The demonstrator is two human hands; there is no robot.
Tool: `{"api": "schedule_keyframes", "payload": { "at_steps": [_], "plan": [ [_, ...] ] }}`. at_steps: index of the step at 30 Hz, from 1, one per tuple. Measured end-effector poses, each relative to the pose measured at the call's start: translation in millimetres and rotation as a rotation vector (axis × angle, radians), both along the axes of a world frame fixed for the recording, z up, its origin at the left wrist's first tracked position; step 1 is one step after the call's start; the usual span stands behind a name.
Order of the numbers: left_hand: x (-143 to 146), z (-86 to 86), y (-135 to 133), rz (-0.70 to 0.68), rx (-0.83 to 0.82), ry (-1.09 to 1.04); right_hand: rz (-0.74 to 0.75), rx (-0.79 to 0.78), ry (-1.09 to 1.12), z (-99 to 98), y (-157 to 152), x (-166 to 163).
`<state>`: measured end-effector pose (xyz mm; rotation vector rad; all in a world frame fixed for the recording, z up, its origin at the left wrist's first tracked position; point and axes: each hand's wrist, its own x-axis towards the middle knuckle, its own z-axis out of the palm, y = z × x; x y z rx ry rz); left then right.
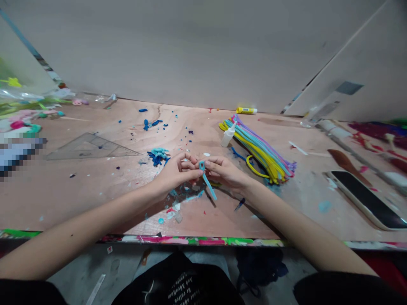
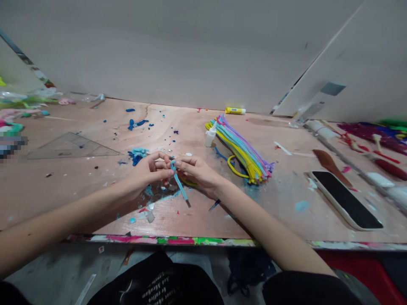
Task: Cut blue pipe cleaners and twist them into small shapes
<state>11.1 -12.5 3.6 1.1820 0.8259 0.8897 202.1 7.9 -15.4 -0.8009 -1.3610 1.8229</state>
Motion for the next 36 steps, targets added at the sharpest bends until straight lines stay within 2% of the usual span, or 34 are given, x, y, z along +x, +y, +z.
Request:
{"api": "schedule_keyframes", "payload": {
  "at_steps": [7, 11, 15, 19, 24, 29, 36],
  "plan": [
    [-0.6, -0.4, 3.2, 0.070, 0.010, 0.022, -0.152, 0.006, -0.031, 4.3, -6.3, -3.2],
    [-1.7, 1.8, 3.7, 0.141, 0.002, 0.010, -0.232, 0.140, -0.078, 10.4, -6.7, -1.9],
    [-2.5, 4.1, 4.5, 0.198, 0.011, 0.031, -0.126, 0.337, -0.206, 13.0, -9.1, -2.8],
    [-2.5, 6.2, 5.3, 0.198, 0.016, 0.046, -0.107, 0.463, -0.252, 9.1, -12.1, -7.0],
    [-3.1, 2.9, 8.7, 0.161, 0.040, 0.080, -0.097, 0.448, -0.319, 4.1, -11.2, -7.1],
    [-6.2, -3.9, 13.5, 0.121, 0.097, 0.070, -0.026, 0.389, -0.312, 4.6, -11.2, -5.5],
    [-5.1, 0.4, 11.1, 0.128, 0.020, 0.064, 0.011, 0.407, -0.328, 5.7, -11.2, -6.3]
  ]
}}
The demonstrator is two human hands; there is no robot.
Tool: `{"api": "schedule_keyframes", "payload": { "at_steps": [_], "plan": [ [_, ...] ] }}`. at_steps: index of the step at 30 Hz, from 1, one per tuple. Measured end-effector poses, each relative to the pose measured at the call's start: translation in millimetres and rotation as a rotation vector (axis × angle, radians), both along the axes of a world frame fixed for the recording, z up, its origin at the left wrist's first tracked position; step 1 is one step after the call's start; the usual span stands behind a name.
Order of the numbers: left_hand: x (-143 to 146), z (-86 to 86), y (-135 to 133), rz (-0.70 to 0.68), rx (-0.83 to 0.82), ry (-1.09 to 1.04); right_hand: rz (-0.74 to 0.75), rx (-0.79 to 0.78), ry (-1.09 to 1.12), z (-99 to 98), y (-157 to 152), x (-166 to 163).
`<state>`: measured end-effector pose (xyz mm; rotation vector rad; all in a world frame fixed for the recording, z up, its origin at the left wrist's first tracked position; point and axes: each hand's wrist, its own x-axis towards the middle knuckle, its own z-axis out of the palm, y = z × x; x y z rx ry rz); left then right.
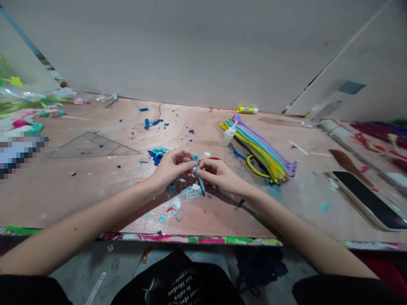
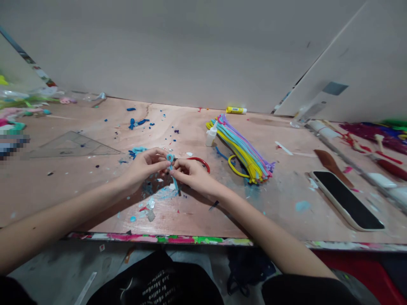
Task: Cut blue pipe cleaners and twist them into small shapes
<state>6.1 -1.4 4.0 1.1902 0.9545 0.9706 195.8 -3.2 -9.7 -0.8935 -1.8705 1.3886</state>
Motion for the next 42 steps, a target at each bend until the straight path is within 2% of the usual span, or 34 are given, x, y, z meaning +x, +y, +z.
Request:
{"api": "schedule_keyframes", "payload": {
  "at_steps": [7, 12, 17, 23, 33, 36, 38, 40, 42],
  "plan": [
    [0.3, 2.1, -0.8, 0.039, -0.005, 0.003, -0.021, 0.009, 0.028, 1.0, -1.7, -1.8],
    [-2.5, 3.2, 2.5, 0.001, -0.018, -0.017, -0.156, -0.060, 0.234, 4.2, 1.3, 1.5],
    [-0.7, 3.5, -1.0, -0.084, -0.041, -0.048, -0.112, -0.268, 0.326, 2.3, 3.0, 6.5],
    [1.4, 2.8, -3.2, -0.157, -0.065, -0.037, -0.097, -0.411, 0.415, -0.2, 0.8, 1.2],
    [1.5, -1.8, -2.5, -0.201, -0.055, -0.033, -0.085, -0.416, 0.405, -9.3, 5.5, 2.3],
    [1.0, -0.9, -2.9, -0.191, -0.032, -0.037, -0.111, -0.352, 0.367, -6.7, 5.5, 2.8],
    [0.2, -0.1, -2.9, -0.167, -0.024, -0.043, -0.149, -0.228, 0.306, -2.8, 6.0, 4.8],
    [-0.6, 0.6, -2.3, -0.128, -0.039, -0.058, -0.214, 0.021, 0.205, 0.9, 6.7, 8.2],
    [-1.0, 1.1, -1.1, -0.078, -0.069, -0.077, -0.269, 0.358, 0.065, 2.3, 7.2, 11.9]
  ]
}}
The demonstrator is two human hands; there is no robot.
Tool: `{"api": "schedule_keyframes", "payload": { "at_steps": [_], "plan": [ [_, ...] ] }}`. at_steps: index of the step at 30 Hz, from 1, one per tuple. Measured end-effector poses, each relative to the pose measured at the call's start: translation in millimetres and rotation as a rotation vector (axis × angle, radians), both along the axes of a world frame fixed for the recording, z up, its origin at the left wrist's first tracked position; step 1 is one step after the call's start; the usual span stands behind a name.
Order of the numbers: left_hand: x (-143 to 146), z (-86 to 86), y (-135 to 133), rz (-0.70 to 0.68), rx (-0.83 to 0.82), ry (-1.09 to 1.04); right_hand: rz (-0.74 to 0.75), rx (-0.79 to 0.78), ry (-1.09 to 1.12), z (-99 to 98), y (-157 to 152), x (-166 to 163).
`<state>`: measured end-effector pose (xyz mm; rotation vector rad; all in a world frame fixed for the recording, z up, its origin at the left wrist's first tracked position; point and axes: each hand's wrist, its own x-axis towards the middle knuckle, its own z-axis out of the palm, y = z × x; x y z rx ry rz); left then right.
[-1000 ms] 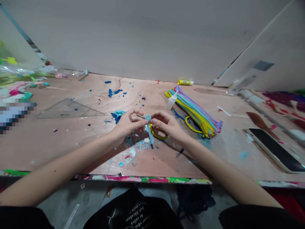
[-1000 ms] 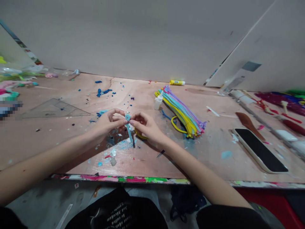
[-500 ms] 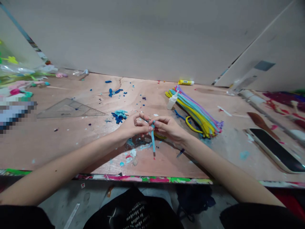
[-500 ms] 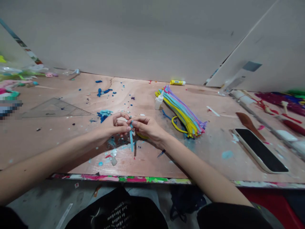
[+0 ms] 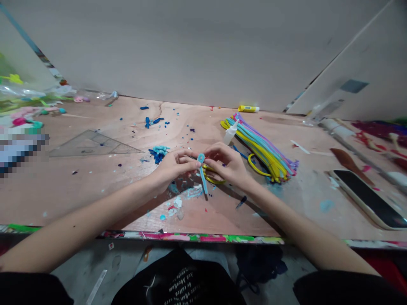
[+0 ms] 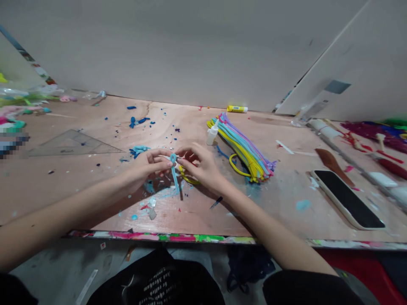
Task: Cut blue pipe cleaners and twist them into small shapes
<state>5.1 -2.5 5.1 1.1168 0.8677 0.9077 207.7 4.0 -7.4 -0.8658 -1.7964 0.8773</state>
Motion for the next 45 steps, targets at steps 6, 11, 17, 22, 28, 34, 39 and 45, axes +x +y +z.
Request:
{"api": "schedule_keyframes", "payload": {
  "at_steps": [6, 11, 17, 22, 28, 34, 39, 45],
  "plan": [
    [0.6, 0.5, 1.1, 0.061, -0.064, -0.049, 0.002, 0.562, -0.353, -9.9, -3.7, 2.1],
    [1.8, 0.8, -1.0, 0.067, -0.053, -0.080, -0.042, 0.951, -0.410, -10.8, -4.4, -0.1],
    [3.4, 0.1, -2.8, 0.076, -0.061, -0.028, -0.023, 1.079, -0.441, -5.8, -3.6, 3.2],
    [3.9, 2.5, -7.0, 0.065, -0.053, -0.001, -0.041, 1.101, -0.416, -3.1, -6.9, 1.7],
    [4.6, 4.3, -7.0, 0.058, -0.054, -0.031, -0.057, 1.028, -0.352, 1.0, -12.0, -1.2],
    [6.4, 2.0, -7.4, 0.090, -0.104, -0.133, -0.063, 1.174, -0.434, 7.7, -13.8, 0.3],
    [6.0, 0.4, -7.6, 0.063, -0.133, -0.167, -0.079, 1.311, -0.527, 10.2, -15.3, 1.4],
    [6.7, 6.2, -9.9, 0.056, -0.076, -0.093, -0.097, 1.080, -0.415, 8.9, -19.8, -2.2]
  ]
}}
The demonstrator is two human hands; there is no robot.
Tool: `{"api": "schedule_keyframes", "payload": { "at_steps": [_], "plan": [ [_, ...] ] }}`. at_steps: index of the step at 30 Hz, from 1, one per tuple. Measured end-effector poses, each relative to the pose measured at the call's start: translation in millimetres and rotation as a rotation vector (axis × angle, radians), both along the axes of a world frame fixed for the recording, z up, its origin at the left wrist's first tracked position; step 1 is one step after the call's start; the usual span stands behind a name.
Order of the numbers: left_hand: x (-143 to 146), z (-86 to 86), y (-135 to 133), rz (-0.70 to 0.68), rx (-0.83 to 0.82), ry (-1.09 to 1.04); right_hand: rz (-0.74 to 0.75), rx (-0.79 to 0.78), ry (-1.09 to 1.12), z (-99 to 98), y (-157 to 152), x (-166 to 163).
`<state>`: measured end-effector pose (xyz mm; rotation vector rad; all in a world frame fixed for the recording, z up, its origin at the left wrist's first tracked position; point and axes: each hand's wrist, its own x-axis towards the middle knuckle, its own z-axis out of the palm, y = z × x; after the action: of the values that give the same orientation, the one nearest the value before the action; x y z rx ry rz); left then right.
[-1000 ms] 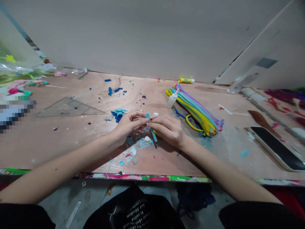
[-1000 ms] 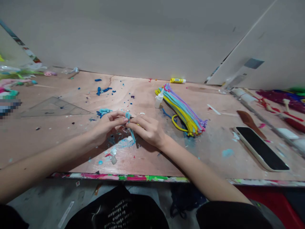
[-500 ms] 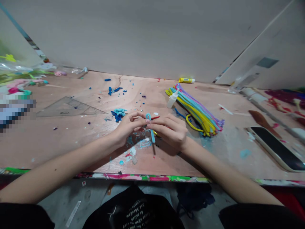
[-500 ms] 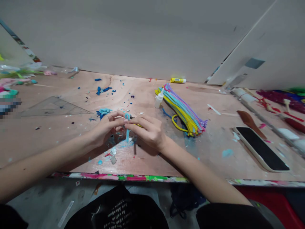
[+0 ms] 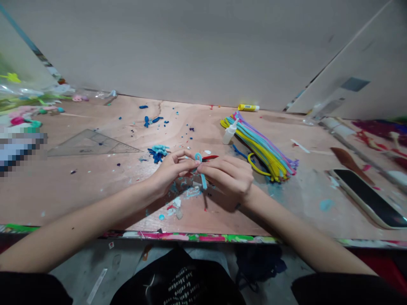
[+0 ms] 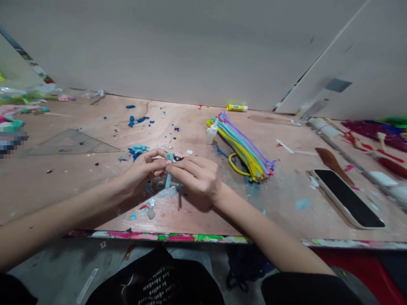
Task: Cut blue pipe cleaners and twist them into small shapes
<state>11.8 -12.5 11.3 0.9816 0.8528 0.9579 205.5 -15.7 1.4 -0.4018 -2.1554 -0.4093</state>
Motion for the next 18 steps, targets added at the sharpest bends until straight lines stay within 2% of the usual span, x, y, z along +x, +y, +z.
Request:
{"api": "schedule_keyframes", "payload": {
  "at_steps": [7, 12, 18],
  "plan": [
    [-1.2, -1.9, 0.2, -0.041, 0.071, 0.059, 0.043, -0.197, 0.089, 8.0, 4.0, -2.9],
    [-1.4, -4.9, 1.6, -0.109, 0.056, 0.032, 0.110, -0.437, 0.105, 13.4, 7.3, -0.2],
    [0.2, -3.4, 0.6, -0.158, 0.105, 0.026, 0.102, -0.698, 0.238, 14.1, 9.1, -2.6]
  ]
}}
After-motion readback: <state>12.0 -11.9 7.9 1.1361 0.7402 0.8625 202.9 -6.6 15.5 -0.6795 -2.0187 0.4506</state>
